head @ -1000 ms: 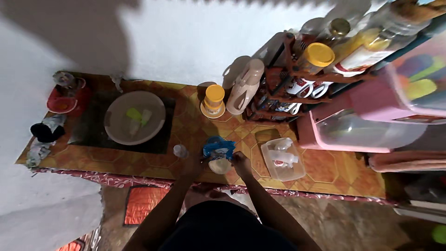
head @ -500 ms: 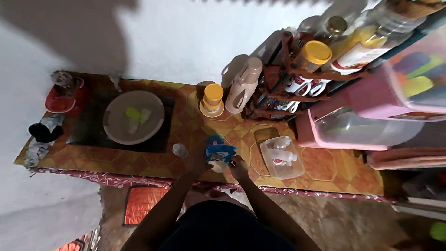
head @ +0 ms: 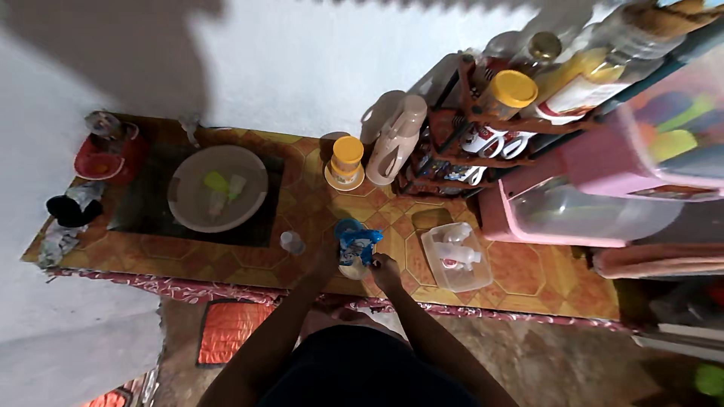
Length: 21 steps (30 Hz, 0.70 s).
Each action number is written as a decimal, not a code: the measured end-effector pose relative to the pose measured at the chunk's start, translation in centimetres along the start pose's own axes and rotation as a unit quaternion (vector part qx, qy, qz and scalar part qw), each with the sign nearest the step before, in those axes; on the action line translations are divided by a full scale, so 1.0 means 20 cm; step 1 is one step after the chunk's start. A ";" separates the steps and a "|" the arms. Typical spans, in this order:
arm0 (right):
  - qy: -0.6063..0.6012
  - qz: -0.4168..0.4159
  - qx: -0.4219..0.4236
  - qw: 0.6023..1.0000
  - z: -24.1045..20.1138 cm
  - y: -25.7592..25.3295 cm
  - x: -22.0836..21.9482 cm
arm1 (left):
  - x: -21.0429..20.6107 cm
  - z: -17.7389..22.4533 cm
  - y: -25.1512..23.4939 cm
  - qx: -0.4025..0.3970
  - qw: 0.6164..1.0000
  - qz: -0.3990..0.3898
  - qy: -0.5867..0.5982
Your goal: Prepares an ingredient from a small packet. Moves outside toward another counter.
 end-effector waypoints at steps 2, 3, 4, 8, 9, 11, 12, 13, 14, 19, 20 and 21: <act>-0.001 -0.005 -0.004 1.000 0.00 0.00 -0.01 | 0.00 0.00 0.02 -0.009 1.000 0.005 0.008; -0.002 -0.007 -0.007 1.000 0.00 0.00 -0.01 | 0.00 0.00 0.02 -0.010 1.000 0.008 0.012; -0.003 -0.006 -0.008 1.000 -0.01 0.00 0.00 | -0.01 0.00 0.02 -0.012 1.000 0.013 0.017; 0.013 -0.005 0.015 1.000 -0.06 0.02 0.01 | 0.00 0.00 0.02 -0.021 0.998 0.023 0.050; 0.024 -0.006 0.019 1.000 -0.05 0.03 0.00 | 0.00 0.00 0.03 -0.026 0.998 0.022 0.053; 0.036 0.014 0.026 0.999 -0.05 0.04 0.01 | -0.01 0.00 0.03 -0.024 0.998 0.018 0.053; 0.035 0.030 0.034 0.998 -0.06 0.03 0.02 | -0.01 -0.01 0.03 -0.024 0.998 0.023 0.050; 0.034 0.038 0.040 0.998 -0.07 0.03 0.04 | -0.01 -0.02 0.03 -0.025 0.998 0.030 0.052; 0.042 0.032 0.037 0.998 -0.07 0.03 0.04 | -0.02 -0.04 0.04 -0.032 0.997 0.036 0.061; 0.048 0.028 0.041 0.998 -0.06 0.02 0.06 | -0.01 -0.09 0.06 -0.079 0.986 0.085 0.117; 0.056 0.005 0.029 0.998 -0.04 0.02 0.05 | -0.02 -0.11 0.07 -0.064 0.987 0.081 0.119; 0.056 -0.002 0.024 0.998 -0.03 0.03 0.04 | -0.03 -0.12 0.08 -0.049 0.989 0.074 0.118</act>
Point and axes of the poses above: each hand's wrist, its own y-axis away from the middle knuckle, its own x-axis out of the back of the hand, z = x × y, the point moved 3 cm from there along -y, towards the middle knuckle, and after that the axes turned 4 degrees about y, right-handed, at the moved point
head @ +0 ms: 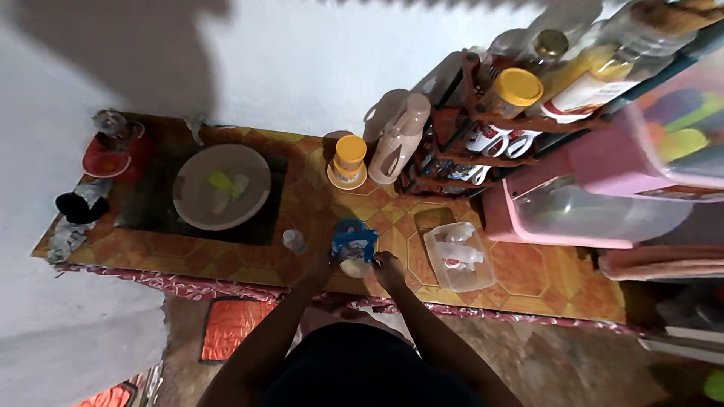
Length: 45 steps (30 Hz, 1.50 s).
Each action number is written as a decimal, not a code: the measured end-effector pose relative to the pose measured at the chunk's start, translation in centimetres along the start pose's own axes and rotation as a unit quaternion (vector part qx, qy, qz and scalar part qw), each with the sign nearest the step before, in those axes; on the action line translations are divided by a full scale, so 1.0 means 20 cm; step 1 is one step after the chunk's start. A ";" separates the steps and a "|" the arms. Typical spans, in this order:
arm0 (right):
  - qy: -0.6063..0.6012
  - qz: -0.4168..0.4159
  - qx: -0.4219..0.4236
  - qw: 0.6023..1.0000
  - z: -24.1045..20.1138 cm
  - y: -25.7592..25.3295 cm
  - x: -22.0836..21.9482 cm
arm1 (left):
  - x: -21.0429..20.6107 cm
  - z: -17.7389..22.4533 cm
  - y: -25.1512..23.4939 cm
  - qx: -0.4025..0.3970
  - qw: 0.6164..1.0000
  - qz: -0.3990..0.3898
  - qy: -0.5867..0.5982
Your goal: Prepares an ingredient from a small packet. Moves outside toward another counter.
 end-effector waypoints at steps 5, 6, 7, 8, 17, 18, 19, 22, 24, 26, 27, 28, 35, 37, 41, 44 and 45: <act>-0.033 0.013 0.010 0.999 0.00 0.01 0.01 | 0.01 0.08 0.01 0.015 0.998 -0.019 -0.050; -0.024 -0.003 0.002 1.000 0.02 0.00 0.00 | -0.01 0.08 0.00 0.028 0.997 -0.036 -0.059; -0.025 -0.001 0.001 1.000 0.02 0.01 0.00 | -0.01 0.09 0.00 0.037 0.996 -0.049 -0.062; -0.034 0.010 0.009 0.999 0.00 0.01 0.01 | -0.01 0.12 0.00 0.039 0.996 -0.051 -0.064; -0.023 -0.006 0.028 0.999 0.03 0.03 0.00 | 0.00 0.14 0.00 0.044 0.996 -0.055 -0.054; -0.016 -0.025 0.026 0.999 0.04 0.03 -0.01 | -0.01 0.12 0.00 0.039 0.997 -0.053 -0.043; -0.020 -0.022 0.030 0.999 0.05 0.02 -0.01 | 0.00 0.11 -0.02 0.035 0.998 -0.048 -0.035; -0.111 0.029 0.052 0.992 0.05 0.02 0.01 | 0.05 0.09 -0.04 0.068 0.998 0.000 -0.002; -0.200 0.051 0.043 0.978 0.05 0.02 0.05 | 0.10 0.03 -0.07 0.094 0.991 0.050 0.083; -0.273 0.075 0.029 0.959 0.06 0.00 0.10 | 0.16 -0.01 -0.08 0.105 0.964 0.085 0.228; -0.310 0.083 0.018 0.947 0.08 -0.01 0.12 | 0.18 -0.01 -0.07 0.115 0.940 0.099 0.305; -0.344 0.085 0.002 0.935 0.10 -0.02 0.13 | 0.22 0.01 -0.05 0.130 0.914 0.109 0.368; -0.345 0.063 -0.108 0.930 0.26 -0.03 0.09 | 0.47 0.13 0.22 0.184 0.746 0.159 0.620; -0.351 0.074 -0.112 0.927 0.28 -0.03 0.09 | 0.51 0.11 0.35 0.179 0.741 0.181 0.621; -0.346 0.110 -0.124 0.923 0.18 -0.02 0.15 | 0.47 -0.01 0.64 0.231 0.749 0.163 0.600; -0.336 0.124 -0.054 0.932 -0.02 0.02 0.18 | 0.47 -0.19 0.88 0.223 0.683 0.254 0.648; -0.324 0.118 -0.025 0.938 -0.11 0.05 0.17 | 0.49 -0.25 0.95 0.219 0.670 0.278 0.652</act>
Point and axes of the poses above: each hand's wrist, its own y-axis away from the middle knuckle, its own x-axis out of the back of the hand, z = x × y, the point moved 3 cm from there along -y, towards the middle knuckle, and after that the axes turned 4 degrees about y, right-handed, at the moved point
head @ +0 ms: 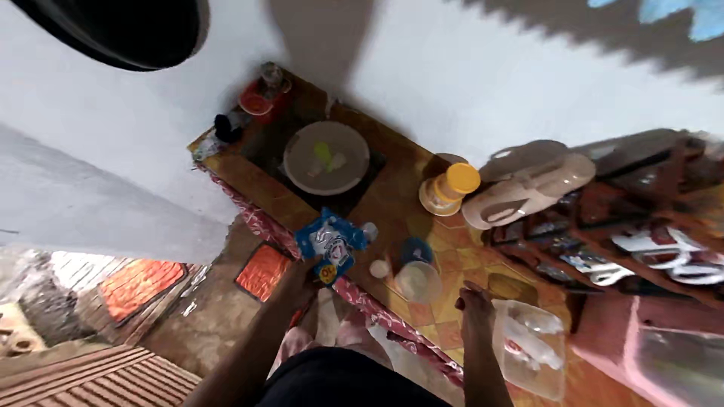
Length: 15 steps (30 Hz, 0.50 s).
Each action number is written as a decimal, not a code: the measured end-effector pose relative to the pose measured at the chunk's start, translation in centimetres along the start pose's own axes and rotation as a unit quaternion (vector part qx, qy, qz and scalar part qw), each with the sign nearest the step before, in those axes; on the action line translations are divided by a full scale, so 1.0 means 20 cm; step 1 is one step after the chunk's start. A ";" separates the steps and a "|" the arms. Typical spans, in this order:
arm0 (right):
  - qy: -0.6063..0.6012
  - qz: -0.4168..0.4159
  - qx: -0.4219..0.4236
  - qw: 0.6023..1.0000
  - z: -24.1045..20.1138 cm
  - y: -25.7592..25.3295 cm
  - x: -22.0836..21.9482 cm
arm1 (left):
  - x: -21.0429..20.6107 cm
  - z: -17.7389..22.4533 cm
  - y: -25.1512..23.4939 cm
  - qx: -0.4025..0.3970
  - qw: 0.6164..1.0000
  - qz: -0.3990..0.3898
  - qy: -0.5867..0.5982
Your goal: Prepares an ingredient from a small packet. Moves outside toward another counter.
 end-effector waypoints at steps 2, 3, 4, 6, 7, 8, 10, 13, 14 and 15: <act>0.034 -0.042 0.037 0.998 -0.12 0.12 -0.14 | 0.18 0.03 0.06 0.002 1.000 0.008 0.001; 0.050 -0.074 0.052 0.995 -0.16 0.19 -0.22 | 0.26 0.05 0.11 0.003 1.000 0.009 0.006; 0.067 -0.115 0.071 0.989 -0.18 0.26 -0.33 | 0.36 0.08 0.16 -0.007 0.999 0.015 0.028; 0.119 -0.214 0.118 0.962 -0.22 0.44 -0.60 | 0.60 0.16 0.24 -0.058 0.993 0.038 0.094; 0.151 -0.266 0.139 0.942 -0.24 0.55 -0.75 | 0.74 0.18 0.28 -0.076 0.989 0.045 0.117; 0.182 -0.320 0.162 0.915 -0.25 0.69 -0.92 | 0.89 0.19 0.34 -0.081 0.988 0.046 0.126; 0.230 -0.424 0.195 0.854 -0.30 1.03 -1.26 | 1.22 0.18 0.48 -0.078 0.986 0.048 0.137; 0.236 -0.537 0.226 0.778 -0.39 1.59 -1.74 | 1.72 0.11 0.69 -0.086 0.968 0.079 0.221; 0.207 -0.562 0.242 0.764 -0.40 1.77 -1.88 | 1.87 0.08 0.76 -0.090 0.963 0.082 0.240; 0.172 -0.582 0.260 0.751 -0.40 1.93 -2.01 | 2.00 0.05 0.85 -0.093 0.959 0.082 0.253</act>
Point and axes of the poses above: each hand's wrist, its own y-axis away from the middle knuckle, its own x-axis out of the back of the hand, z = x × y, the point moved 3 cm from there along -y, towards the middle knuckle, and after that the axes turned 4 degrees about y, right-handed, at the moved point
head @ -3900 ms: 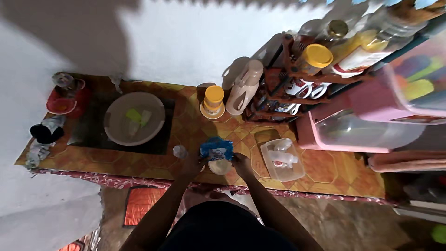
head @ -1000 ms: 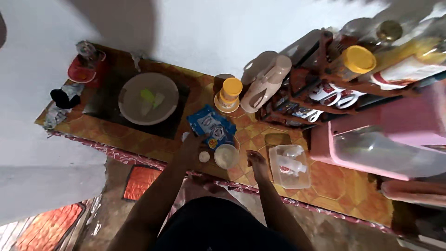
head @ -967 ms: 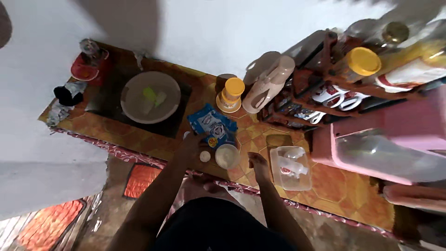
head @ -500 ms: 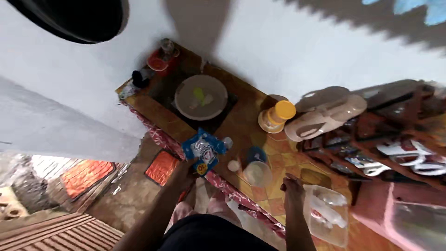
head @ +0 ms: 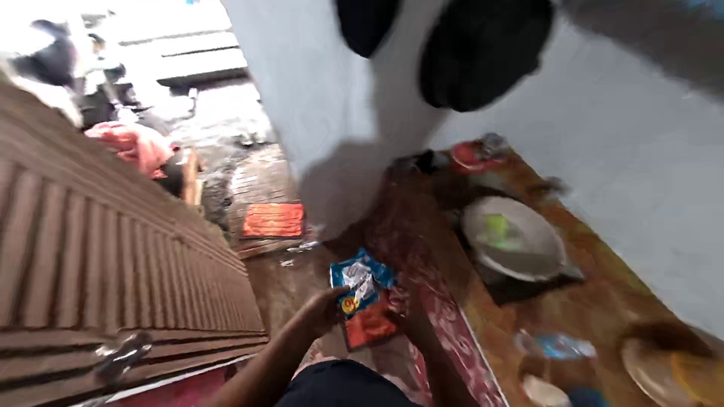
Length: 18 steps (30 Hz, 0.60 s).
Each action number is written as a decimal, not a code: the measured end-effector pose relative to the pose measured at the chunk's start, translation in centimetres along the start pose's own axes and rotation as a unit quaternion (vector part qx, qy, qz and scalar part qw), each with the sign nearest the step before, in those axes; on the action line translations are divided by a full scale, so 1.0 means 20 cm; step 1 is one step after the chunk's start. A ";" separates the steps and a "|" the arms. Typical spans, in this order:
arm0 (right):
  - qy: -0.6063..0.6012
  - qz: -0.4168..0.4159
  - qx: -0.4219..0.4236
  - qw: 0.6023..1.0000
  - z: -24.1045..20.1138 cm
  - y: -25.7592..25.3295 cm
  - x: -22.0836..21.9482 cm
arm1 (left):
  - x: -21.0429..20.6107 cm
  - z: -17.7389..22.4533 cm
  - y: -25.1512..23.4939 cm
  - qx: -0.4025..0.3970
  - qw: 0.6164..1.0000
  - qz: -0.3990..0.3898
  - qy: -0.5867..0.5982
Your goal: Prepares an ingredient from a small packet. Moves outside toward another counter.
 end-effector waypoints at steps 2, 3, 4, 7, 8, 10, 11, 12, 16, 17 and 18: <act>-0.016 -0.025 0.097 0.995 -0.18 -0.19 -0.27 | 0.22 0.11 0.11 -0.018 0.999 0.001 0.032; -0.017 -0.058 0.147 0.987 -0.27 -0.27 -0.39 | 0.32 0.15 0.16 -0.028 0.998 0.004 0.057; -0.013 -0.102 0.186 0.977 -0.36 -0.34 -0.50 | 0.41 0.19 0.20 -0.038 0.996 0.017 0.079; 0.026 -0.256 0.232 0.938 -0.58 -0.48 -0.82 | 0.64 0.28 0.27 -0.077 0.984 0.054 0.152; 0.044 -0.298 0.231 0.925 -0.64 -0.52 -0.92 | 0.70 0.31 0.27 -0.091 0.978 0.067 0.174; 0.060 -0.352 0.210 0.910 -0.72 -0.59 -1.12 | 0.83 0.37 0.24 -0.114 0.962 0.099 0.226; 0.060 -0.372 0.194 0.906 -0.75 -0.63 -1.20 | 0.88 0.41 0.22 -0.125 0.951 0.123 0.256; 0.062 -0.386 0.187 0.901 -0.77 -0.68 -1.28 | 0.93 0.45 0.19 -0.139 0.940 0.146 0.277; 0.045 -0.427 0.186 0.884 -0.91 -0.91 -1.53 | 1.04 0.70 0.06 -0.207 0.903 0.202 0.317; 0.042 -0.432 0.186 0.882 -0.96 -0.98 -1.58 | 1.07 0.78 0.01 -0.223 0.897 0.207 0.321; 0.045 -0.433 0.182 0.882 -1.02 -1.06 -1.62 | 1.10 0.87 -0.05 -0.232 0.894 0.212 0.320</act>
Point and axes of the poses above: each hand's wrist, its own y-axis away from the middle knuckle, its own x-axis out of the back of the hand, z = x × y, the point moved 3 cm from there along -y, towards the middle knuckle, and after that the axes turned 4 degrees about y, right-handed, at the moved point
